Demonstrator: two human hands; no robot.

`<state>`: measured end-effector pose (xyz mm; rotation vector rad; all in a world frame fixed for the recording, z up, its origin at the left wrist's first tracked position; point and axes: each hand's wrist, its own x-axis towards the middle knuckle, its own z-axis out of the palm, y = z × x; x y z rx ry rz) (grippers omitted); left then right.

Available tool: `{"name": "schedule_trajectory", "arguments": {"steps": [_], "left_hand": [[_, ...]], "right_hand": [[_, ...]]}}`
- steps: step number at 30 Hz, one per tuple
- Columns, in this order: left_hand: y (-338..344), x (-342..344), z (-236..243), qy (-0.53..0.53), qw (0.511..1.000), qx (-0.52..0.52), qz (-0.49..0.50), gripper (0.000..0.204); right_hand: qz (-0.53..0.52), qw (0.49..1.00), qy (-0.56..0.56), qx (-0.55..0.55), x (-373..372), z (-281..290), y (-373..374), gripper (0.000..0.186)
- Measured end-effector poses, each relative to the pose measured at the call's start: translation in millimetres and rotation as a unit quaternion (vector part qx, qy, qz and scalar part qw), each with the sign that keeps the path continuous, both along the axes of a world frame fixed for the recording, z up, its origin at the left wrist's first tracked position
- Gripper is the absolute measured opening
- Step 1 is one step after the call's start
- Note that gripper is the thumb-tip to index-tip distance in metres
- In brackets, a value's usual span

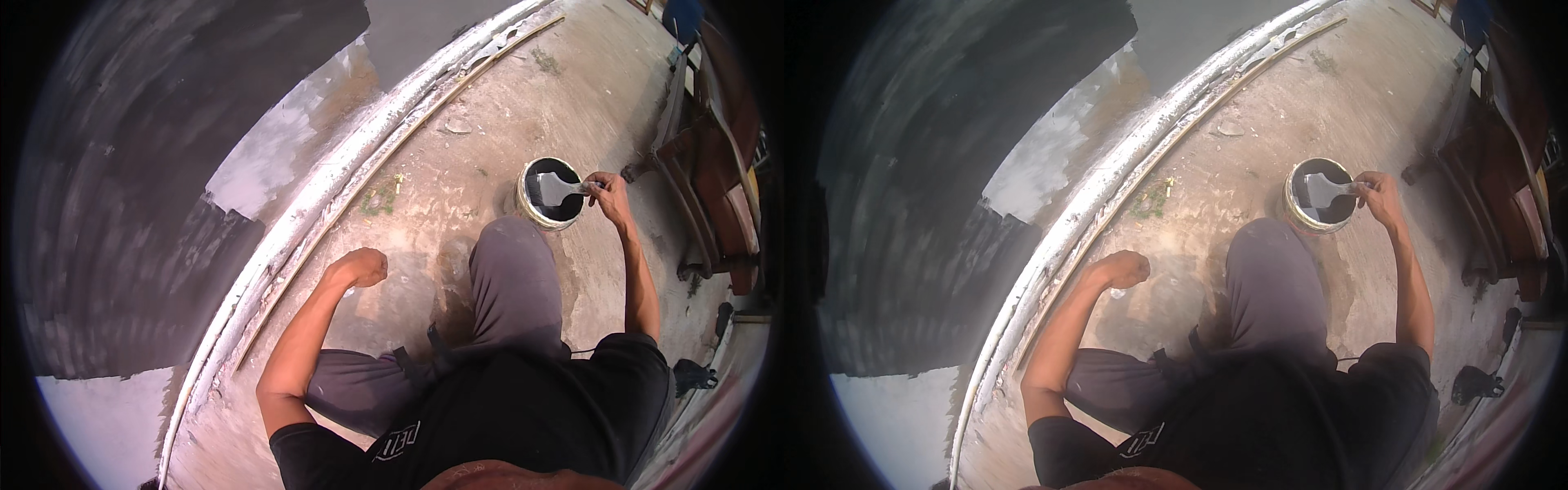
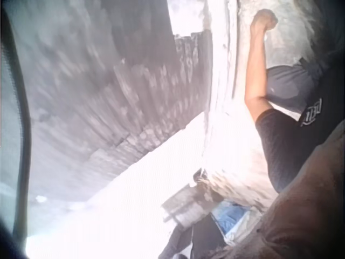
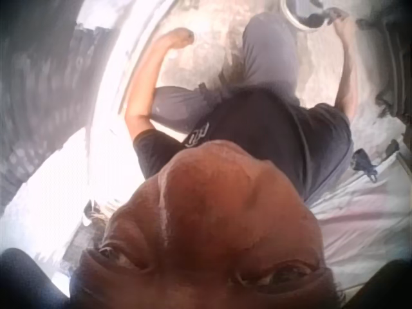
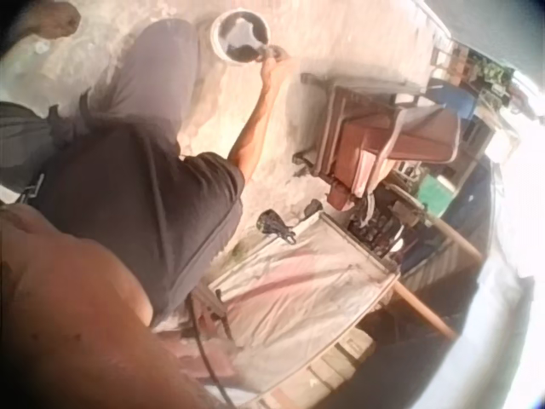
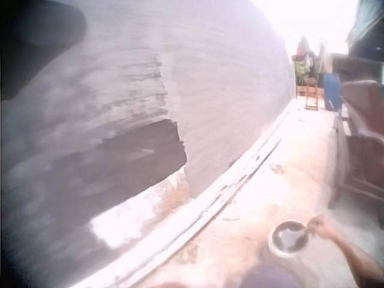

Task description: The person kneels on the ground and uses a paintbrush to apply dark paint to a wall. They repeatedly dip the brush into a paint can and stroke the wall surface, gradually covering the unpainted area.

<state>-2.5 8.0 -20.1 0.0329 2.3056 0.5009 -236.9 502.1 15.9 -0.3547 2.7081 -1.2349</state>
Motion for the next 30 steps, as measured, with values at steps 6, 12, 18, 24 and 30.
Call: {"name": "schedule_trajectory", "arguments": {"steps": [6, 12, 18, 24, 30], "left_hand": [[-6, 16, -2, -0.015, 1.0, 0.001, 0.015, 0.028], [-7, 27, 18, -0.009, 1.0, -0.004, -0.022, 0.027], [2, 49, 30, -0.019, 1.0, -0.001, 0.008, 0.028], [2, 64, 28, -0.049, 0.998, 0.032, 0.019, 0.03], [-1, 73, 21, -0.045, 0.998, 0.028, 0.021, 0.028]], "right_hand": [[-0.03, 0.985, 0.048, -0.164, -20, 23, -106, 0.025], [-0.039, 0.939, 0.205, -0.275, -93, -5, -316, 0.027], [-0.114, 0.909, 0.34, -0.211, -140, -4, -430, 0.017], [-0.036, 0.903, 0.332, -0.269, -102, -23, -482, 0.017], [0.123, 0.887, 0.252, -0.366, -1, -38, -495, 0.023]]}}
